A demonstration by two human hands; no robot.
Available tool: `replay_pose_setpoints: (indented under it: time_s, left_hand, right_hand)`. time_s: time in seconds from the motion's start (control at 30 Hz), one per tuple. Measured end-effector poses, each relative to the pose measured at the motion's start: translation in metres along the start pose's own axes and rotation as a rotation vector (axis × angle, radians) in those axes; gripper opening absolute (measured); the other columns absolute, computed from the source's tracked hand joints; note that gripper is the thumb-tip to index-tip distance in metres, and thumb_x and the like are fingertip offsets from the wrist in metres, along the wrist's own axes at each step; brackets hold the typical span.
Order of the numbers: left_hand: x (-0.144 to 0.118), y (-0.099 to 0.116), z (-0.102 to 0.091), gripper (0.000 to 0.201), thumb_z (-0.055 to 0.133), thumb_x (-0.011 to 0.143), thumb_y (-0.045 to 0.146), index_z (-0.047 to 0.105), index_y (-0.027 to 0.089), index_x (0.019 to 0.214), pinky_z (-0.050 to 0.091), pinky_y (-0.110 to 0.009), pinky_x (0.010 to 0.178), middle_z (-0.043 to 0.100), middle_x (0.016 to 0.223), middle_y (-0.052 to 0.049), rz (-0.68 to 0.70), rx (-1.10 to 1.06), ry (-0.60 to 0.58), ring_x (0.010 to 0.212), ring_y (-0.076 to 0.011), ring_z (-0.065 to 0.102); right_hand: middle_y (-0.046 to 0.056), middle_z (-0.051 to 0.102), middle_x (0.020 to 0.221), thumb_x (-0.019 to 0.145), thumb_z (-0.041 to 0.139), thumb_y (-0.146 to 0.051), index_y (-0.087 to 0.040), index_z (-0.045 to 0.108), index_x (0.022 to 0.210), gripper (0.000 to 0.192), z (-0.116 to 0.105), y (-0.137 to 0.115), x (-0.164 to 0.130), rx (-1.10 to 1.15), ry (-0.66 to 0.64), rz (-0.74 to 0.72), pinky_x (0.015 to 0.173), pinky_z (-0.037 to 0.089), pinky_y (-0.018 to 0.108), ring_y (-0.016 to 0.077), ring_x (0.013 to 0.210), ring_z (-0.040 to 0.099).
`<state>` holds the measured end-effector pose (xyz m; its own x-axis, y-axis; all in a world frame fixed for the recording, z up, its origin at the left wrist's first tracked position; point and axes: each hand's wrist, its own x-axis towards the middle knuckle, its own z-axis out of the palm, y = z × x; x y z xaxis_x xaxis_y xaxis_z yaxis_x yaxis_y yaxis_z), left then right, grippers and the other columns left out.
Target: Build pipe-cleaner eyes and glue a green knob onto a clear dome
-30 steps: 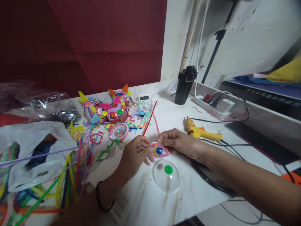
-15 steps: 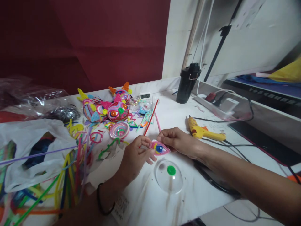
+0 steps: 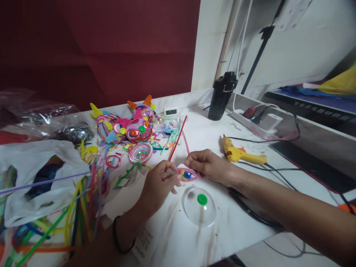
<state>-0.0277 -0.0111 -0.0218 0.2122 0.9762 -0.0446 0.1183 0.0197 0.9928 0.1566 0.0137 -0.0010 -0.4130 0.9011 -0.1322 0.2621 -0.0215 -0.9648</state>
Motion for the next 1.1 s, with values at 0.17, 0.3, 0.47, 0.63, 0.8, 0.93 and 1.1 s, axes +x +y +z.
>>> replay_pose_setpoints:
  time_s: [0.17, 0.3, 0.47, 0.63, 0.8, 0.93, 1.1]
  left_hand:
    - [0.001, -0.002, 0.002, 0.018, 0.067, 0.072, 0.027, 0.053, 0.018, 0.078, 0.043, -0.017, 0.037, 0.06, 0.051, 0.004, -0.001, -0.03, -0.022, 0.043, -0.0099, 0.054]
    - [0.002, -0.004, 0.002, 0.019, 0.068, 0.071, 0.028, 0.053, 0.018, 0.075, 0.039, -0.015, 0.034, 0.057, 0.049, 0.005, 0.001, -0.072, -0.026, 0.041, -0.0092, 0.052]
    - [0.003, -0.006, 0.001, 0.02, 0.069, 0.071, 0.028, 0.052, 0.017, 0.075, 0.037, -0.015, 0.033, 0.057, 0.049, 0.006, 0.005, -0.097, -0.026, 0.038, -0.0075, 0.05]
    - [0.001, -0.001, 0.003, 0.025, 0.07, 0.07, 0.03, 0.053, 0.018, 0.084, 0.035, -0.015, 0.031, 0.058, 0.056, 0.007, -0.035, -0.132, 0.006, 0.035, -0.0062, 0.048]
    - [-0.004, 0.006, 0.005, 0.027, 0.065, 0.076, 0.042, 0.059, 0.016, 0.08, 0.026, -0.013, 0.028, 0.045, 0.041, 0.01, -0.159, -0.122, -0.016, 0.029, -0.0046, 0.038]
    - [-0.005, 0.007, 0.006, 0.027, 0.064, 0.075, 0.043, 0.059, 0.017, 0.074, 0.024, -0.013, 0.028, 0.044, 0.035, 0.008, -0.196, -0.093, -0.02, 0.028, -0.0056, 0.037]
    - [-0.005, 0.004, 0.006, 0.024, 0.064, 0.074, 0.04, 0.059, 0.016, 0.072, 0.025, -0.014, 0.029, 0.048, 0.036, 0.007, -0.175, -0.057, 0.008, 0.03, -0.0063, 0.04]
  right_hand:
    - [-0.006, 0.045, 0.052, 0.072, 0.065, -0.045, -0.017, 0.058, 0.067, 0.03, -0.001, 0.0, 0.0, 0.011, -0.047, 0.006, 0.045, 0.023, 0.023, 0.0066, 0.047, 0.032]
    - [-0.006, 0.045, 0.052, 0.073, 0.065, -0.047, -0.017, 0.059, 0.068, 0.031, -0.001, -0.002, -0.002, 0.024, -0.071, 0.007, 0.044, 0.023, 0.023, 0.0068, 0.047, 0.032]
    - [-0.006, 0.046, 0.05, 0.072, 0.068, -0.049, -0.017, 0.06, 0.065, 0.034, -0.001, -0.005, -0.006, 0.02, -0.102, 0.007, 0.044, 0.023, 0.024, 0.0068, 0.046, 0.032]
    - [-0.004, 0.054, 0.055, 0.07, 0.069, -0.042, -0.015, 0.065, 0.072, 0.028, -0.001, -0.004, -0.009, 0.011, -0.118, 0.012, 0.046, 0.029, 0.023, 0.0072, 0.048, 0.04]
    - [-0.002, 0.056, 0.061, 0.074, 0.063, -0.033, -0.014, 0.066, 0.076, 0.02, 0.001, -0.001, -0.009, -0.008, -0.116, -0.013, 0.054, 0.039, 0.024, 0.009, 0.054, 0.046]
    - [0.0, 0.058, 0.064, 0.075, 0.063, -0.033, -0.014, 0.066, 0.078, 0.019, 0.004, 0.001, -0.009, -0.031, -0.125, -0.031, 0.058, 0.042, 0.027, 0.0113, 0.058, 0.05]
    - [0.0, 0.057, 0.062, 0.077, 0.06, -0.031, -0.013, 0.064, 0.077, 0.018, 0.006, 0.001, -0.01, -0.073, -0.114, -0.032, 0.056, 0.04, 0.026, 0.0106, 0.056, 0.047]
